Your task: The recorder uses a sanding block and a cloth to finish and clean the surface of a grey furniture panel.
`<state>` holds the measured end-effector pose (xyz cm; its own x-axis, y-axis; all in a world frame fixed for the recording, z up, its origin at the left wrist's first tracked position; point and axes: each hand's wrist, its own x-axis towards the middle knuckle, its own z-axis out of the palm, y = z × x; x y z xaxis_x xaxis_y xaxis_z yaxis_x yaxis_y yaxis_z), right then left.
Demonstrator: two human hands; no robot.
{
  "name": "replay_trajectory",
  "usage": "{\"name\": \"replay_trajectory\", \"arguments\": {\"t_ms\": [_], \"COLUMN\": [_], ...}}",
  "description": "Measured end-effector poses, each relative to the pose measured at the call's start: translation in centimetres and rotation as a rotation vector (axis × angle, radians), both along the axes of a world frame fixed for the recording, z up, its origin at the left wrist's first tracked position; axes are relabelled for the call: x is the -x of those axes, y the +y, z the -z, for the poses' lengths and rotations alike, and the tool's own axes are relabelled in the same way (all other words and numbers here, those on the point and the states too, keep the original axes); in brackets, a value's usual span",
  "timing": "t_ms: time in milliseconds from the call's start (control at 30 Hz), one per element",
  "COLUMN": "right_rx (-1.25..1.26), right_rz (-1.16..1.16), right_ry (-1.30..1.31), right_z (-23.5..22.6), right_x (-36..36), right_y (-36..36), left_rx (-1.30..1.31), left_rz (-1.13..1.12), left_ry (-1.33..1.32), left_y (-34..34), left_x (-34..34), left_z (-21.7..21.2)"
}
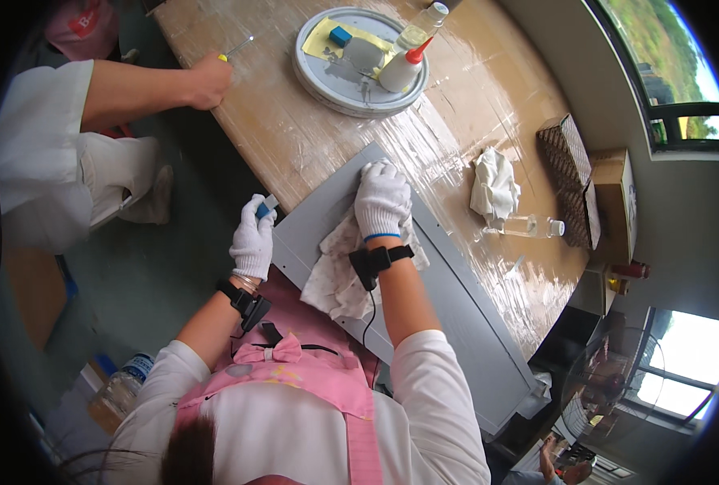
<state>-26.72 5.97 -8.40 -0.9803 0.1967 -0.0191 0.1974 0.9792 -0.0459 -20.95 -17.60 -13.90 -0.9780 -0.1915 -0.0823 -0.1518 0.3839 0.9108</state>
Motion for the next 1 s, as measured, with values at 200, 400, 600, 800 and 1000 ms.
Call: {"name": "replay_trajectory", "arguments": {"t_ms": [200, 400, 600, 800, 1000], "right_rx": [-0.214, -0.108, 0.339, 1.843, 0.377], "right_rz": [-0.339, -0.019, -0.257, 0.142, 0.167], "right_ry": [0.167, 0.043, 0.01, -0.362, -0.015], "right_z": [1.2, -1.0, -2.1, -3.5, -7.2], "right_x": [-5.1, 0.2, -4.9, -7.1, -4.2], "right_y": [-4.9, -0.2, -1.6, 7.0, 5.5], "left_rx": [-0.058, -0.114, -0.092, -0.083, -0.058], "left_rz": [-0.019, -0.004, -0.023, -0.017, -0.043], "left_ry": [-0.039, -0.04, -0.02, -0.023, -0.013], "left_y": [0.1, 0.2, 0.0, 0.6, 0.1], "left_x": [0.0, -0.4, -0.4, 0.0, 0.0], "left_z": [-0.8, -0.6, -0.4, -1.0, 0.1]}}
